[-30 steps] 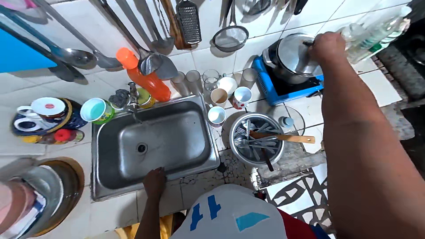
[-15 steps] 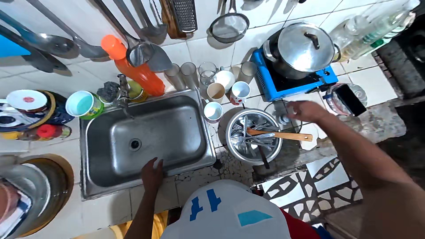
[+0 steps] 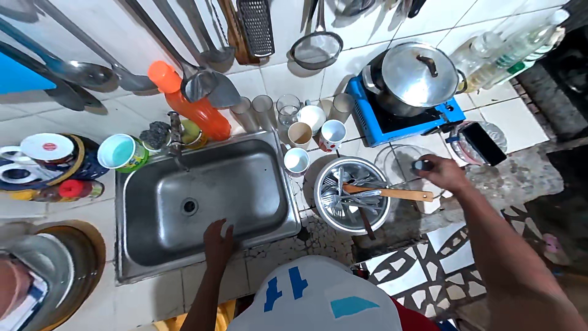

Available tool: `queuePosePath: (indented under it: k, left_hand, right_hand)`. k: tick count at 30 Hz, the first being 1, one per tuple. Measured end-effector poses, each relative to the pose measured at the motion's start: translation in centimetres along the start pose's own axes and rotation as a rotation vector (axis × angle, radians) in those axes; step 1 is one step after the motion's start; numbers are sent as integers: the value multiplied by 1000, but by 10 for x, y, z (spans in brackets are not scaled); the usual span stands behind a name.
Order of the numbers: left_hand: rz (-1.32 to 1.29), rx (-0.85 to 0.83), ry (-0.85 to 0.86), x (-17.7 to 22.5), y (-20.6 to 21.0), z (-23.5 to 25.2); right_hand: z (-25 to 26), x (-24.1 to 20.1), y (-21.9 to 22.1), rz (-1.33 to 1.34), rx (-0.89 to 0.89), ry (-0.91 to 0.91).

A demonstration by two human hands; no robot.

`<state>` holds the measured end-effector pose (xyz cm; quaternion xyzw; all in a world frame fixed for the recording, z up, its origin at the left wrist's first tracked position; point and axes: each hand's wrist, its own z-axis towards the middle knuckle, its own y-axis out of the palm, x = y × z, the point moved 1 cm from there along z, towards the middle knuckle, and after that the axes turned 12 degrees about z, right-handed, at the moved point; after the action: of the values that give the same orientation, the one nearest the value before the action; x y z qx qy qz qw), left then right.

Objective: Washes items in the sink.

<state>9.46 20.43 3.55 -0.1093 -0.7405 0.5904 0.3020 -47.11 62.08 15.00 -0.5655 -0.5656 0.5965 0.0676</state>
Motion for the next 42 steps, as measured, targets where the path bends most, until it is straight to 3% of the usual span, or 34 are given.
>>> queuePosePath:
  k: [5, 9, 14, 21, 31, 36, 39, 42]
  left_hand:
    - [65, 66, -100, -30, 1, -32]
    - [104, 139, -80, -33, 12, -36]
    - [130, 127, -110, -33, 15, -35]
    - [160, 106, -131, -28, 13, -38]
    - [200, 116, -127, -33, 20, -38]
    - [189, 89, -138, -34, 19, -36]
    - [157, 105, -127, -32, 16, -35]
    - [47, 60, -168, -22, 9, -25]
  right_hand:
    - [-7, -42, -84, 66, 328, -123]
    - [42, -105, -124, 70, 484, -102]
    - [139, -145, -124, 18, 507, 8]
    - [193, -166, -111, -30, 495, 119]
    - [184, -179, -111, -285, 416, 164]
    - [170, -191, -107, -256, 521, 206]
    - [140, -217, -98, -237, 607, 87]
    - [92, -247, -63, -262, 569, -223]
